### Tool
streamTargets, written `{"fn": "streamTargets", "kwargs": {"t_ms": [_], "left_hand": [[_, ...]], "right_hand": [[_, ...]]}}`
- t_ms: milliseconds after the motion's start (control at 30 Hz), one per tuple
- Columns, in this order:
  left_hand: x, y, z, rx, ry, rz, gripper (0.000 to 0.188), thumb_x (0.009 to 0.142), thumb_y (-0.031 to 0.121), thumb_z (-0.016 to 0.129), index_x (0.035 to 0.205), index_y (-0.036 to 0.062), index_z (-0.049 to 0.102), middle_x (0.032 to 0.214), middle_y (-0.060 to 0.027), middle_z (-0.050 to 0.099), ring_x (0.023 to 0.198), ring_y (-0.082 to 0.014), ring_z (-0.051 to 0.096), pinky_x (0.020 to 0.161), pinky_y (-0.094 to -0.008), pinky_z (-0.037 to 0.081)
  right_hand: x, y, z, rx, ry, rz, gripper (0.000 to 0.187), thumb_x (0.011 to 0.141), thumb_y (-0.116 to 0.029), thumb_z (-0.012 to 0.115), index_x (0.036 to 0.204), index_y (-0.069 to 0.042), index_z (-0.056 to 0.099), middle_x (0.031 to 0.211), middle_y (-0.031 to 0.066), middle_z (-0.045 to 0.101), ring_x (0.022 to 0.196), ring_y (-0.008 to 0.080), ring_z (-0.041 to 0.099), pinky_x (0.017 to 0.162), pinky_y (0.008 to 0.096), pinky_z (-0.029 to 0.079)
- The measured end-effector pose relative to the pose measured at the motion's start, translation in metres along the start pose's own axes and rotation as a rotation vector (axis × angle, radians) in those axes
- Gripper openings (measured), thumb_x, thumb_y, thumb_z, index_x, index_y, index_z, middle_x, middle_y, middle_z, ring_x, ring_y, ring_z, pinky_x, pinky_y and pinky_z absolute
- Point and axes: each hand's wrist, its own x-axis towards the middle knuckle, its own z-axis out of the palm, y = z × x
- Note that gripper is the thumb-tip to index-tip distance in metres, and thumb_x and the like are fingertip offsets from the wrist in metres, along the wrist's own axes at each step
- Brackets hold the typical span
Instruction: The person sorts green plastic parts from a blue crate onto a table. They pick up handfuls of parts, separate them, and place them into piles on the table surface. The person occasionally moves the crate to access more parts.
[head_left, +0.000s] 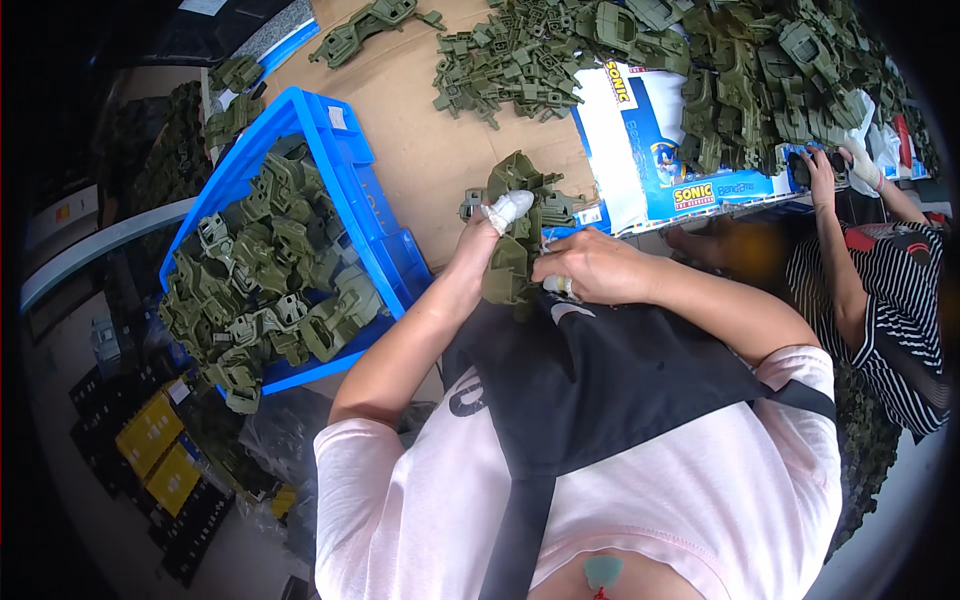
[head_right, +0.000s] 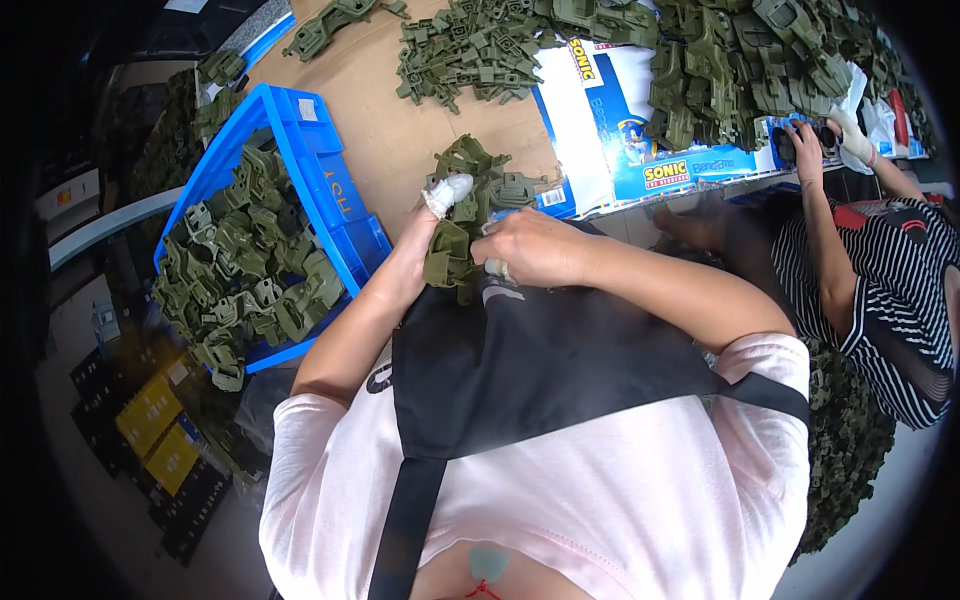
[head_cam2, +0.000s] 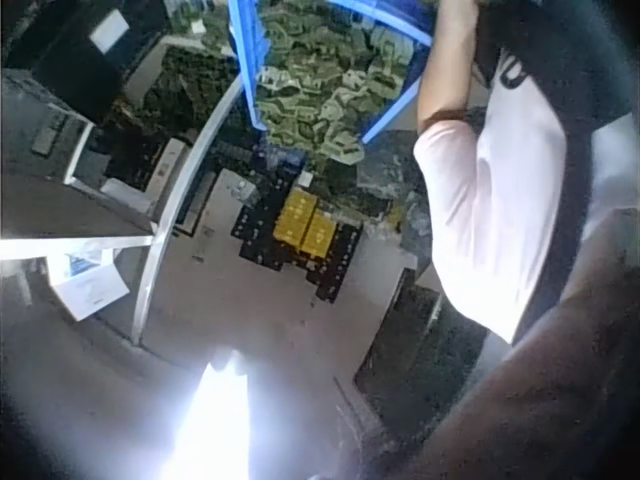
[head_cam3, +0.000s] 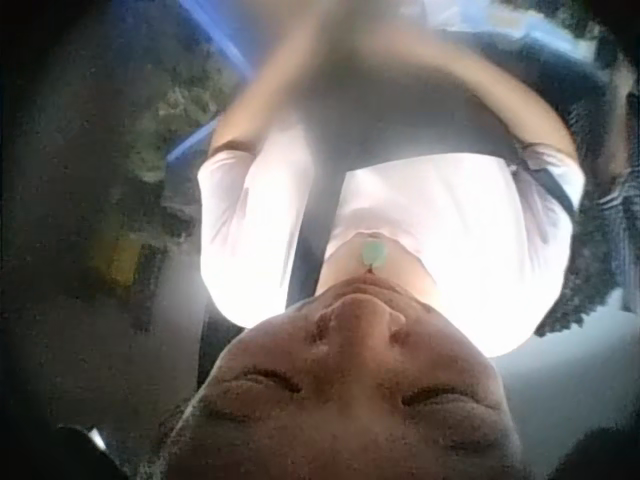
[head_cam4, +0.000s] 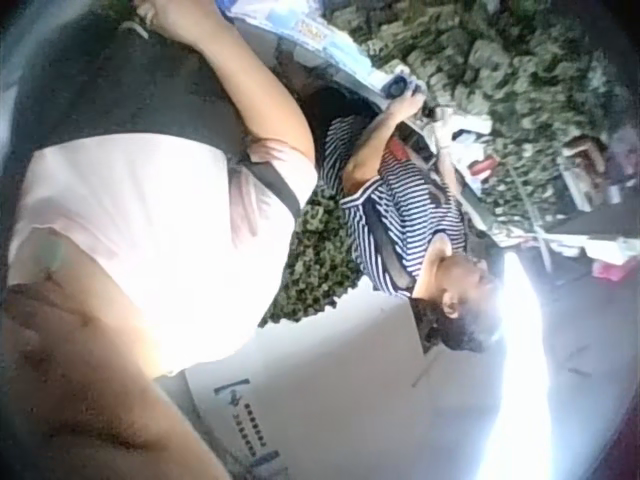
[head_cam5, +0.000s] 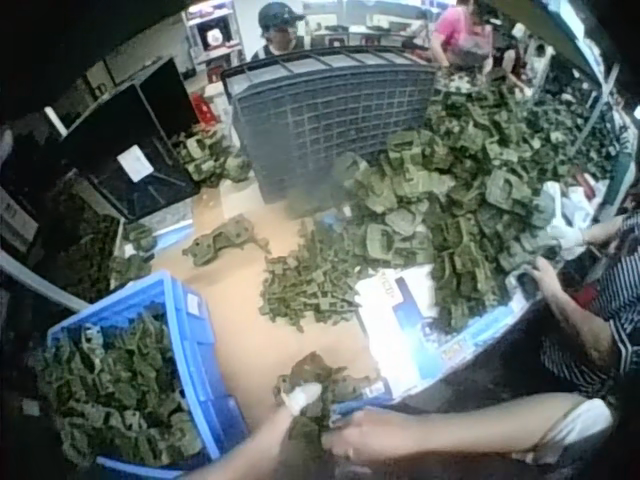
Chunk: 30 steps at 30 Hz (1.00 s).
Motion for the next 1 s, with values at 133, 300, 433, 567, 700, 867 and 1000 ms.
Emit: {"fn": "streamTargets", "kwargs": {"t_ms": [133, 300, 433, 567, 700, 867, 1000], "left_hand": [[0.003, -0.009, -0.006, -0.038, 0.057, 0.051, 0.026, 0.083, 0.021, 0.061, 0.104, 0.0065, 0.056, 0.088, -0.0041, 0.062, 0.077, -0.0138, 0.062, 0.065, -0.0273, 0.052], [0.003, 0.016, -0.024, -0.110, -0.070, 0.111, 0.028, 0.083, 0.022, 0.061, 0.104, 0.0064, 0.051, 0.092, -0.0115, 0.062, 0.082, -0.0183, 0.062, 0.066, -0.0298, 0.053], [0.008, 0.033, -0.047, -0.188, 0.006, 0.417, 0.034, 0.087, 0.022, 0.057, 0.112, 0.0059, 0.041, 0.093, -0.0171, 0.061, 0.086, -0.0269, 0.062, 0.072, -0.0372, 0.054], [-0.001, 0.045, -0.071, 0.019, 0.035, 0.410, 0.045, 0.093, 0.040, 0.039, 0.123, 0.0067, 0.040, 0.111, -0.0234, 0.055, 0.100, -0.0326, 0.057, 0.084, -0.0459, 0.049], [-0.001, 0.043, -0.054, -0.012, 0.011, 0.539, 0.053, 0.083, 0.012, 0.059, 0.129, 0.0134, 0.032, 0.111, -0.0080, 0.053, 0.093, -0.0242, 0.060, 0.075, -0.0363, 0.053], [0.024, 0.022, -0.012, 0.154, 0.041, 0.706, 0.081, 0.071, 0.000, 0.068, 0.135, 0.0164, 0.021, 0.126, -0.0070, 0.043, 0.111, -0.0201, 0.048, 0.089, -0.0322, 0.043], [0.034, 0.019, -0.009, 0.185, 0.151, 0.625, 0.079, 0.070, -0.001, 0.069, 0.133, 0.0147, 0.023, 0.125, -0.0082, 0.044, 0.108, -0.0211, 0.050, 0.086, -0.0321, 0.046]], "right_hand": [[0.001, -0.002, 0.006, 0.019, -0.001, 0.020, 0.032, 0.066, 0.003, 0.054, 0.096, -0.006, 0.059, 0.089, 0.0157, 0.060, 0.084, 0.0331, 0.059, 0.072, 0.0413, 0.047], [0.013, 0.034, -0.005, 0.563, 0.084, -0.086, 0.040, 0.074, -0.015, 0.065, 0.113, -0.012, 0.056, 0.095, 0.0156, 0.059, 0.093, 0.0320, 0.057, 0.084, 0.0385, 0.045], [0.014, 0.108, 0.054, -0.333, 0.224, 0.144, 0.060, 0.078, -0.012, 0.059, 0.133, -0.020, 0.037, 0.123, 0.0192, 0.042, 0.113, 0.0363, 0.043, 0.094, 0.0396, 0.038], [0.021, 0.107, 0.047, 0.095, 0.304, 0.263, 0.062, 0.080, -0.016, 0.058, 0.136, -0.016, 0.032, 0.132, 0.0194, 0.036, 0.117, 0.0339, 0.042, 0.096, 0.0368, 0.037], [0.010, 0.073, 0.020, 0.771, 0.610, 0.117, 0.065, 0.084, -0.012, 0.057, 0.139, -0.012, 0.024, 0.138, 0.0133, 0.034, 0.120, 0.0208, 0.042, 0.095, 0.0305, 0.037], [0.022, 0.023, 0.019, 0.525, 0.592, 0.187, 0.074, 0.082, -0.020, 0.061, 0.141, -0.013, 0.017, 0.131, 0.0198, 0.041, 0.113, 0.0296, 0.049, 0.089, 0.0344, 0.041], [0.009, 0.015, 0.013, 0.407, 0.525, 0.216, 0.077, 0.084, -0.024, 0.059, 0.142, -0.013, 0.010, 0.129, 0.0238, 0.040, 0.114, 0.0383, 0.045, 0.092, 0.0382, 0.037]]}}
